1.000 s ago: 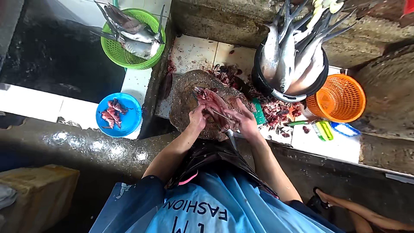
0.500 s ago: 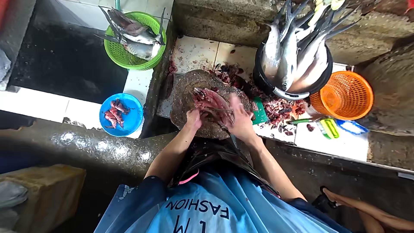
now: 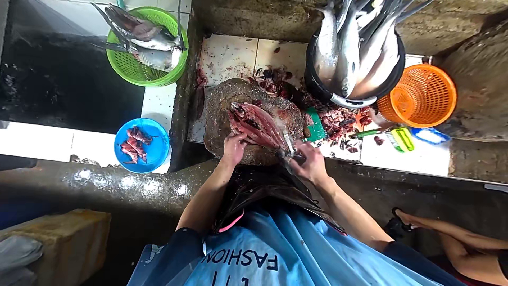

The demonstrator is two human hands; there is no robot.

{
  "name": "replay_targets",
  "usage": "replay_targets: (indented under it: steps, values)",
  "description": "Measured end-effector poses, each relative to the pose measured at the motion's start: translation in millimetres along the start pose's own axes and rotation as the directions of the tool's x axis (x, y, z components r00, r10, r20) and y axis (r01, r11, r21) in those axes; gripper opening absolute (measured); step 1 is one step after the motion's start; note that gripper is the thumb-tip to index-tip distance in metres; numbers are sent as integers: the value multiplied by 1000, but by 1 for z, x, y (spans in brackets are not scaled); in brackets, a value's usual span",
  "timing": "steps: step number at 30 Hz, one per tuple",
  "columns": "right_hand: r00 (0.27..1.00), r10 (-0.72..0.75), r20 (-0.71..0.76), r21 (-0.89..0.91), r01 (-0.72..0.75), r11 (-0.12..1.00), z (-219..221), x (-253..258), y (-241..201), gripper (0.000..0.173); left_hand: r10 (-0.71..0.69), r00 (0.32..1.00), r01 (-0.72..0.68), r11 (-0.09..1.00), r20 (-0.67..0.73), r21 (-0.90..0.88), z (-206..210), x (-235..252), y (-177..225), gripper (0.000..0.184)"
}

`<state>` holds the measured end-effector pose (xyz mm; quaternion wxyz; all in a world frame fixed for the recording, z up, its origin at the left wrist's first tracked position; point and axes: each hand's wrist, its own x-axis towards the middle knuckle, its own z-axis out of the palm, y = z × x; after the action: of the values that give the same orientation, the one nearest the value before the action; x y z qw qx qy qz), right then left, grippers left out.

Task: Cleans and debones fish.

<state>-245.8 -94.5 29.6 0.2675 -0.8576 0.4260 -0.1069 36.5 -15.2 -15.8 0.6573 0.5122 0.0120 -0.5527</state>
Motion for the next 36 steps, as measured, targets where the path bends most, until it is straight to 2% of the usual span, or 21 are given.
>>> replay_targets:
  steps: [1,3,4,6,8,10,12,14,18,21,24,27,30,33,36]
  values:
    - [997,72,-22,-106,-74,992,3,-2,26,72,26,999,-27,1000,20,13,1,-3,-7,37]
    - [970,230,74,-301,-198,933,9,-21,75,82,83,996,-84,994,19,66,4,-5,-17,35]
    - [956,264,128,-344,-206,916,9,-41,91,79,111,994,-111,989,5,96,4,-6,-18,32]
    - [956,238,172,-331,-172,928,-5,-71,103,70,158,987,-153,979,-23,137,7,-2,-9,29]
    - [969,202,140,-124,-185,975,-24,-87,85,55,163,985,-154,975,-50,162,6,-3,-3,26]
    - [979,155,133,164,-176,971,-40,-67,42,45,150,987,-141,980,-61,142,6,-5,-4,21]
    - [971,43,235,367,-130,921,-41,-34,-2,43,147,987,-139,984,-63,114,4,-8,-10,17]
    - [947,-54,317,447,-99,889,-22,1,-28,39,168,985,-164,980,-32,109,4,-9,-13,18]
    - [922,-74,380,455,-116,883,19,43,-42,26,189,982,-188,963,12,194,4,-21,-9,21]
    - [895,-70,440,414,-133,901,25,48,-44,18,185,983,-182,935,19,305,9,-47,3,24]
    - [892,-111,438,312,-35,950,21,42,-46,18,225,972,-200,943,-67,266,-1,-25,-11,17]
    - [888,-109,447,282,-25,959,18,33,-47,15,216,970,-186,955,-112,232,-3,-12,-16,12]
    - [902,-122,414,288,-3,958,20,25,-44,16,136,982,-95,956,-132,278,6,-21,-4,14]
    - [913,-129,386,293,11,956,25,13,-41,19,178,974,-130,946,-141,298,2,-10,-10,19]
    - [903,-91,420,300,-44,953,22,0,-41,33,178,974,-129,944,-140,305,1,-6,-10,15]
